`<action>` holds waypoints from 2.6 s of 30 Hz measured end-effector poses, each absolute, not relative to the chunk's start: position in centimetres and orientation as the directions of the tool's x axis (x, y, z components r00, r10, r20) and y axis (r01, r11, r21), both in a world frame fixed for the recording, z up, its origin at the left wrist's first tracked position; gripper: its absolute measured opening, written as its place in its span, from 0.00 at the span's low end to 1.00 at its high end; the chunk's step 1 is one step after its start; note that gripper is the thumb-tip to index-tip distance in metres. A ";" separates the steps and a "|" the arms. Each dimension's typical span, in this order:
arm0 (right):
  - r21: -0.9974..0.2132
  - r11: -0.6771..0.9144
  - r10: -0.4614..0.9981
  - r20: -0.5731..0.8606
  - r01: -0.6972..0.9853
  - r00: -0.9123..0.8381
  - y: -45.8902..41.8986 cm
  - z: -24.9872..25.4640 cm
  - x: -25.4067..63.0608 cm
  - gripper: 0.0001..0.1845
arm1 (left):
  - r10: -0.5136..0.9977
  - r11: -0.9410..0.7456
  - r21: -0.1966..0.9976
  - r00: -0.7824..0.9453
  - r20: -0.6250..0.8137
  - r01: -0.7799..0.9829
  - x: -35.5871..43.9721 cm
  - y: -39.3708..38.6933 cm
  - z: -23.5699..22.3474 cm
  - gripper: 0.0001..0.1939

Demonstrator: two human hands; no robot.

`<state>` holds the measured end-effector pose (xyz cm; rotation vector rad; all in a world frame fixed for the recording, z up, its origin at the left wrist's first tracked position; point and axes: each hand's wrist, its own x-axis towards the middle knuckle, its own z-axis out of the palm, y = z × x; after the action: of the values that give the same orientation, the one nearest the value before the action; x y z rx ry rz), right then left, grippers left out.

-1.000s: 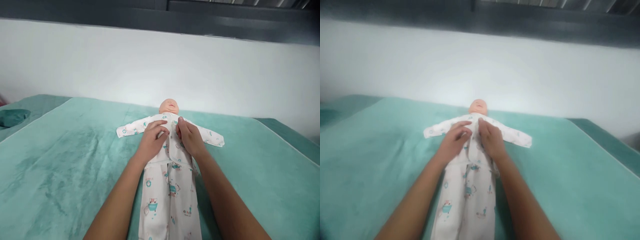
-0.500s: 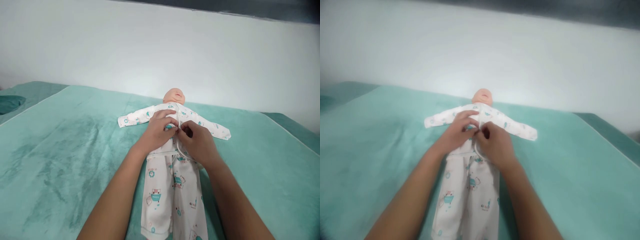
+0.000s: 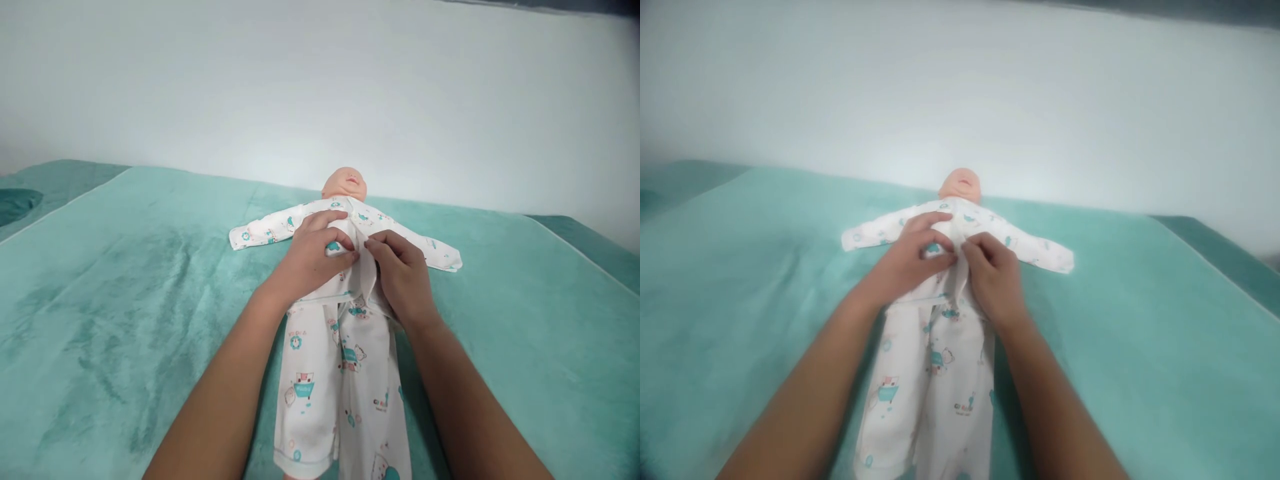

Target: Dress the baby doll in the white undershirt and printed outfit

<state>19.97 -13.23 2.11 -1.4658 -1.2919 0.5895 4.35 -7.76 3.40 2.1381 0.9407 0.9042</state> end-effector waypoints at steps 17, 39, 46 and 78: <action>-0.925 0.243 0.876 0.338 0.291 0.343 -13.5 1.8 19.5 0.10 | 0.812 -0.443 0.892 0.460 0.359 0.086 4.1 -8.0 3.4 0.05; -0.879 0.355 0.860 0.440 0.317 0.256 -13.1 1.2 19.9 0.08 | 0.773 -0.521 0.834 0.513 0.373 0.179 4.3 -8.0 3.4 0.07; -0.886 0.347 0.869 0.427 0.309 0.249 -13.2 1.3 20.1 0.10 | 0.762 -0.556 0.795 0.530 0.372 0.240 4.4 -8.0 3.6 0.13; -0.860 0.304 0.923 0.373 0.411 0.098 -13.0 1.4 20.6 0.16 | 0.784 -0.561 0.762 0.503 0.364 0.324 4.7 -8.2 3.6 0.05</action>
<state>20.63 -12.96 1.43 -1.2857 -1.4995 0.5997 4.67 -8.24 3.63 2.1212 0.9030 0.9498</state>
